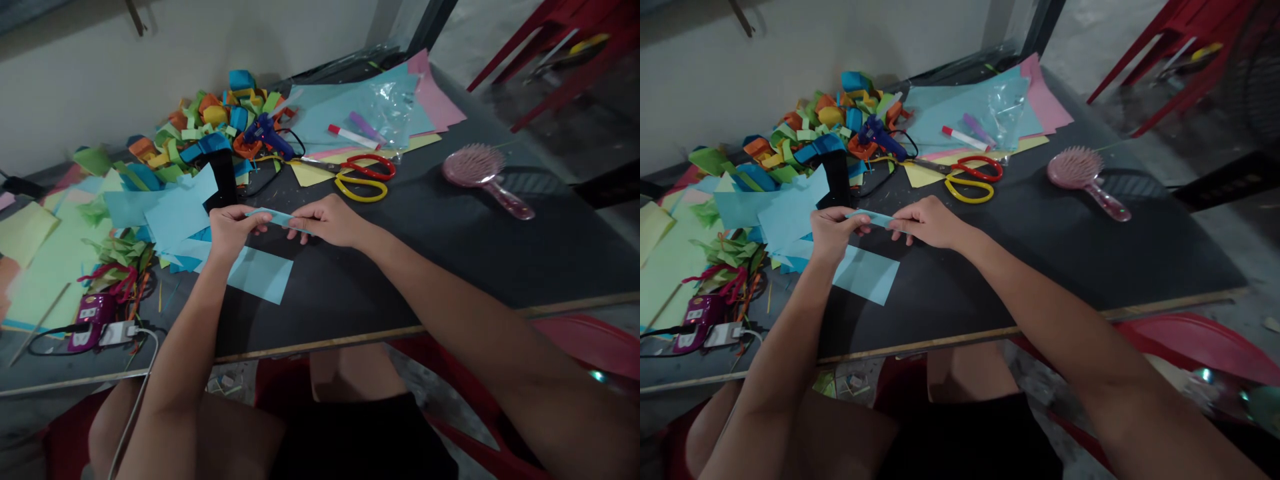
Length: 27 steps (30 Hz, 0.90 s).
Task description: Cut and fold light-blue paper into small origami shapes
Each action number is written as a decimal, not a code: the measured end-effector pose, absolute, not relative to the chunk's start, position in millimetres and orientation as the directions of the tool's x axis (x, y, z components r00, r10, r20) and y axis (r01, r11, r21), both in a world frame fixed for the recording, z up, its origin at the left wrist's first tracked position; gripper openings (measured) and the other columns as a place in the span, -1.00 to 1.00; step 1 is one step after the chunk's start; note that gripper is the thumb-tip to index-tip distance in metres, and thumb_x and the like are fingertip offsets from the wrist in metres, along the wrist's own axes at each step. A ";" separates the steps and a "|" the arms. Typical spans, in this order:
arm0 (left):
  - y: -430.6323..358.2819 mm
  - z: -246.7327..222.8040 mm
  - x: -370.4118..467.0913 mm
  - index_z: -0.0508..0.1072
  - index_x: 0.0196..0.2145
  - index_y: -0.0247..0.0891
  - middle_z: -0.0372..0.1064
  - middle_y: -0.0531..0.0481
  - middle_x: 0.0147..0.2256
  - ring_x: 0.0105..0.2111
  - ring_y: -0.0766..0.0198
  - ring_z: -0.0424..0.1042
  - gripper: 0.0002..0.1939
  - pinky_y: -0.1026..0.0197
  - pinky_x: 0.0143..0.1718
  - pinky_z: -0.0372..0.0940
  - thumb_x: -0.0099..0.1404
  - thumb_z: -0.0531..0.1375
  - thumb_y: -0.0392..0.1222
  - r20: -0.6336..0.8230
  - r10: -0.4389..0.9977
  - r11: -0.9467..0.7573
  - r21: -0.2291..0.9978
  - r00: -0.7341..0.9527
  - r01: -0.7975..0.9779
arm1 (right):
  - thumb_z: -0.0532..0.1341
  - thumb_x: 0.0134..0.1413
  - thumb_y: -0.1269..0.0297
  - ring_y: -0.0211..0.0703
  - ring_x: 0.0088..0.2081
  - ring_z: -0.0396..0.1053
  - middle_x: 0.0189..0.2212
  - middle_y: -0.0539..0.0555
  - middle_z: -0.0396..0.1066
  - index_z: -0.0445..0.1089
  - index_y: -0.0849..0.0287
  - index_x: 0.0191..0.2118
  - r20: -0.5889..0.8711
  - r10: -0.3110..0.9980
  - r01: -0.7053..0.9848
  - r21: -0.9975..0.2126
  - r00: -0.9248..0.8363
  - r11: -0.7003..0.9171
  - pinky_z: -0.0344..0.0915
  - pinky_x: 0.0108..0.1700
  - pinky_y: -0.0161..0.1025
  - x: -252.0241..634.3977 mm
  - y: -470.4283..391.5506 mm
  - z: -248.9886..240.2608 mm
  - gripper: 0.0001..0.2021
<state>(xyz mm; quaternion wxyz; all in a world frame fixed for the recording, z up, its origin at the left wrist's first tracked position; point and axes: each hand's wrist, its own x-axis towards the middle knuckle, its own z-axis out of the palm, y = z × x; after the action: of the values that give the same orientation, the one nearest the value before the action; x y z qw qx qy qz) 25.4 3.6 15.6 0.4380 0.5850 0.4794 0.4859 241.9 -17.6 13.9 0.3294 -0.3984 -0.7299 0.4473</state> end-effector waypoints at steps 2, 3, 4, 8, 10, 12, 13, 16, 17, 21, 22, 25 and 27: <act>3.9 15.3 25.5 0.58 -0.61 -0.28 0.41 0.04 -0.69 -0.70 0.40 0.36 -0.76 0.36 -0.65 0.30 -0.09 0.48 -0.09 0.141 0.988 -0.149 0.979 0.065 0.138 | 0.20 0.21 0.01 -0.30 -0.54 0.47 -0.48 0.08 0.57 0.58 0.20 -0.35 0.118 0.875 0.291 -0.915 -0.469 0.280 0.31 -0.41 -0.34 242.2 -18.0 13.9 -0.64; 3.9 15.1 25.8 0.57 -0.62 -0.28 0.40 0.04 -0.70 -0.70 0.40 0.35 -0.76 0.36 -0.65 0.30 -0.09 0.48 -0.08 0.141 0.988 -0.149 0.979 0.063 0.138 | 0.21 0.21 0.02 -0.29 -0.53 0.47 -0.49 0.08 0.57 0.58 0.20 -0.35 0.116 0.874 0.293 -0.914 -0.472 0.280 0.31 -0.41 -0.34 242.2 -18.2 13.8 -0.64; 3.9 15.0 26.1 0.56 -0.63 -0.28 0.39 0.04 -0.70 -0.71 0.40 0.35 -0.75 0.36 -0.65 0.30 -0.09 0.48 -0.07 0.143 0.988 -0.151 0.979 0.063 0.137 | 0.21 0.20 0.02 -0.29 -0.53 0.47 -0.50 0.08 0.57 0.59 0.20 -0.35 0.115 0.873 0.293 -0.914 -0.475 0.280 0.31 -0.40 -0.34 242.3 -18.2 13.6 -0.64; 5.2 15.5 24.8 0.55 -0.66 -0.28 0.39 0.04 -0.71 -0.71 0.40 0.35 -0.71 0.36 -0.65 0.30 -0.09 0.47 -0.03 0.151 0.985 -0.161 0.979 0.082 0.127 | 0.21 0.20 0.01 -0.29 -0.53 0.48 -0.48 0.08 0.57 0.59 0.20 -0.34 0.113 0.866 0.280 -0.919 -0.487 0.278 0.32 -0.40 -0.34 243.0 -18.0 12.4 -0.64; 7.4 15.8 20.9 0.56 -0.63 -0.28 0.41 0.02 -0.69 -0.69 0.38 0.38 -0.72 0.35 -0.64 0.33 -0.09 0.48 -0.02 0.141 0.981 -0.157 0.980 0.134 0.123 | 0.21 0.21 0.02 -0.30 -0.53 0.48 -0.47 0.09 0.58 0.59 0.21 -0.34 0.110 0.864 0.272 -0.923 -0.491 0.273 0.32 -0.40 -0.35 244.0 -17.6 12.3 -0.64; 10.4 16.0 14.9 0.60 -0.56 -0.27 0.46 0.00 -0.64 -0.65 0.34 0.43 -0.72 0.33 -0.62 0.36 -0.09 0.48 -0.01 0.124 0.967 -0.152 0.982 0.221 0.115 | 0.21 0.21 0.02 -0.30 -0.53 0.48 -0.46 0.10 0.58 0.59 0.22 -0.34 0.111 0.866 0.263 -0.927 -0.488 0.267 0.31 -0.41 -0.35 245.2 -17.2 12.7 -0.64; 11.9 16.0 11.8 0.62 -0.52 -0.26 0.49 -0.01 -0.61 -0.63 0.32 0.46 -0.72 0.32 -0.60 0.37 -0.08 0.48 0.00 0.116 0.957 -0.150 0.982 0.264 0.112 | 0.21 0.20 0.02 -0.30 -0.53 0.48 -0.46 0.10 0.58 0.59 0.23 -0.34 0.111 0.868 0.258 -0.930 -0.483 0.263 0.31 -0.41 -0.35 245.7 -17.0 12.9 -0.64; 15.3 15.2 5.5 0.63 -0.46 -0.25 0.51 -0.04 -0.57 -0.58 0.30 0.50 -0.69 0.31 -0.58 0.39 0.00 0.44 0.06 0.130 0.941 -0.170 0.980 0.314 0.104 | 0.22 0.19 0.03 -0.30 -0.54 0.47 -0.43 0.12 0.59 0.59 0.24 -0.32 0.108 0.876 0.245 -0.938 -0.471 0.247 0.32 -0.43 -0.35 246.1 -16.6 13.1 -0.64; 15.8 14.5 5.2 0.63 -0.47 -0.25 0.51 -0.05 -0.57 -0.58 0.30 0.50 -0.68 0.31 -0.59 0.38 0.01 0.43 0.09 0.146 0.943 -0.181 0.979 0.300 0.093 | 0.22 0.19 0.03 -0.30 -0.54 0.47 -0.42 0.12 0.59 0.59 0.24 -0.31 0.104 0.877 0.239 -0.941 -0.470 0.239 0.32 -0.44 -0.34 245.8 -16.5 12.8 -0.65; 15.0 9.7 12.7 0.61 -0.52 -0.22 0.48 -0.01 -0.60 -0.61 0.33 0.46 -0.65 0.34 -0.64 0.32 -0.01 0.43 0.13 0.189 0.964 -0.192 0.981 0.188 -0.002 | 0.23 0.19 0.03 -0.30 -0.54 0.48 -0.39 0.14 0.60 0.58 0.25 -0.26 0.101 0.879 0.203 -0.955 -0.467 0.217 0.33 -0.45 -0.34 243.7 -16.6 11.0 -0.65; 14.5 8.5 15.5 0.60 -0.53 -0.22 0.47 0.00 -0.61 -0.61 0.34 0.45 -0.65 0.34 -0.64 0.31 -0.02 0.44 0.14 0.181 0.970 -0.180 0.983 0.161 -0.025 | 0.23 0.19 0.03 -0.29 -0.54 0.48 -0.39 0.14 0.60 0.58 0.25 -0.26 0.103 0.880 0.194 -0.957 -0.464 0.214 0.34 -0.46 -0.34 243.2 -16.6 10.8 -0.64; 13.5 6.1 22.4 0.59 -0.53 -0.20 0.45 0.03 -0.63 -0.62 0.35 0.44 -0.63 0.35 -0.64 0.29 -0.06 0.44 0.17 0.141 0.984 -0.135 0.989 0.105 -0.061 | 0.24 0.17 -0.01 -0.29 -0.54 0.47 -0.39 0.15 0.60 0.58 0.26 -0.25 0.108 0.886 0.163 -0.966 -0.450 0.200 0.34 -0.46 -0.35 241.9 -16.9 10.8 -0.61; 13.7 5.5 24.1 0.60 -0.52 -0.19 0.44 0.04 -0.63 -0.63 0.37 0.43 -0.63 0.36 -0.64 0.28 -0.08 0.45 0.17 0.130 0.987 -0.123 0.989 0.094 -0.077 | 0.24 0.15 -0.04 -0.30 -0.54 0.47 -0.39 0.15 0.60 0.58 0.27 -0.26 0.112 0.890 0.140 -0.971 -0.442 0.192 0.32 -0.48 -0.36 241.2 -17.0 11.0 -0.59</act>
<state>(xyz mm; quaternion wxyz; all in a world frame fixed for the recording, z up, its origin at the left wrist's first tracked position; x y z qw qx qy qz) 24.1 13.7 5.5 0.5090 0.5366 0.4239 0.5228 241.2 -17.0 11.0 0.3675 -0.3793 -0.6789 0.5101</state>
